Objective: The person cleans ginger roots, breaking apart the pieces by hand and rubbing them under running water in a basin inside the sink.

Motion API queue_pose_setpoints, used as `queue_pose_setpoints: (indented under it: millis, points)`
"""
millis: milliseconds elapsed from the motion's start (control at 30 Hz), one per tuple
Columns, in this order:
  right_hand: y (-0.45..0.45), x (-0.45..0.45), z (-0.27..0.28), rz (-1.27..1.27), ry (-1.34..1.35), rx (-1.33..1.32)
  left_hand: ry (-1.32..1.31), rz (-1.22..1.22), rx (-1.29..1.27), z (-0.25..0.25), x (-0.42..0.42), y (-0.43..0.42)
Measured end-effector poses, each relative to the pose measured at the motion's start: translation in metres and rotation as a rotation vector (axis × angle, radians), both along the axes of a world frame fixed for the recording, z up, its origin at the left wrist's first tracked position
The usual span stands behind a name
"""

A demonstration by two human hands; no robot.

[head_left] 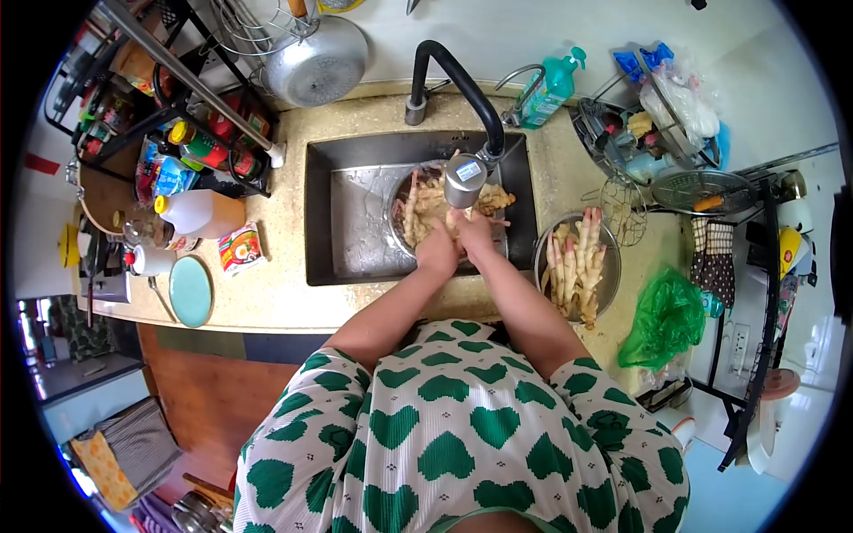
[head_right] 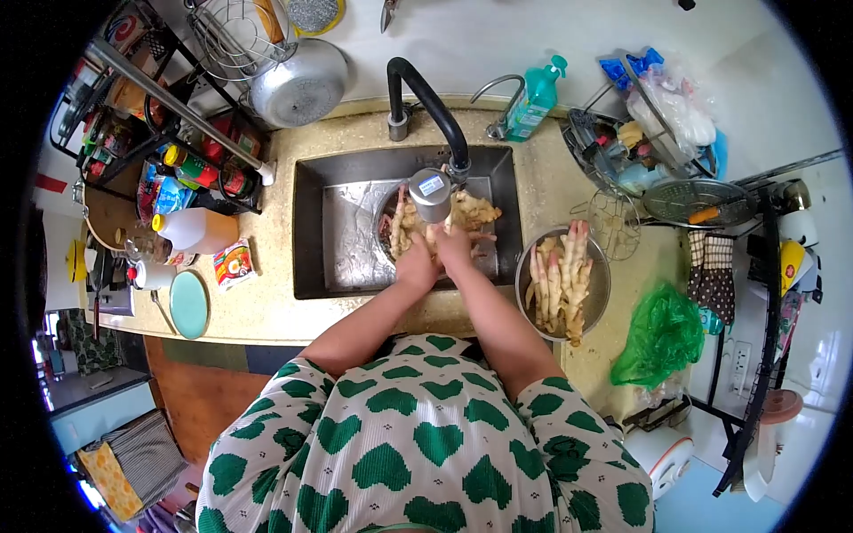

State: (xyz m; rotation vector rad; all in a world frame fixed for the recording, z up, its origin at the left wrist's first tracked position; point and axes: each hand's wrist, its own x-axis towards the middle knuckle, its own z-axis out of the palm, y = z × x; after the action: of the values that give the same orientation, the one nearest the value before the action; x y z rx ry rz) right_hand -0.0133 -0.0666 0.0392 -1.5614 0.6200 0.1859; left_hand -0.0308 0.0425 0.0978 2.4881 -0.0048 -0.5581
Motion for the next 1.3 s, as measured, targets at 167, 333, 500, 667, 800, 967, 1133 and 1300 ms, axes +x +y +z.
queue_pose_setpoints:
  millis: [167,333,500,667,800,967,1133,1300]
  points:
    - [-0.001,0.0,0.02,0.163,-0.212,-0.608,-0.014,-0.076,0.031,-0.002,0.003,-0.001]
    - [-0.009,0.005,0.01,0.25,-0.105,-0.774,-0.075,-0.069,0.031,-0.011,0.009,0.005]
    - [-0.037,0.005,0.002,0.036,0.339,0.631,0.745,0.472,-1.025,-0.081,0.025,0.025]
    - [-0.016,-0.002,0.036,-0.002,0.295,0.71,0.927,0.62,-1.388,-0.022,0.017,0.021]
    - [-0.027,-0.005,0.024,0.213,0.274,0.471,0.856,0.425,-1.235,-0.052,0.011,0.012]
    - [-0.024,-0.003,0.029,0.174,0.256,0.446,0.706,0.372,-1.123,-0.042,0.0,0.011]
    - [-0.008,0.018,0.025,0.007,0.275,0.189,0.71,0.383,-1.071,-0.018,-0.008,0.01]
    - [-0.012,0.033,0.001,-0.031,0.222,0.494,0.674,0.385,-1.039,-0.027,-0.001,0.034]
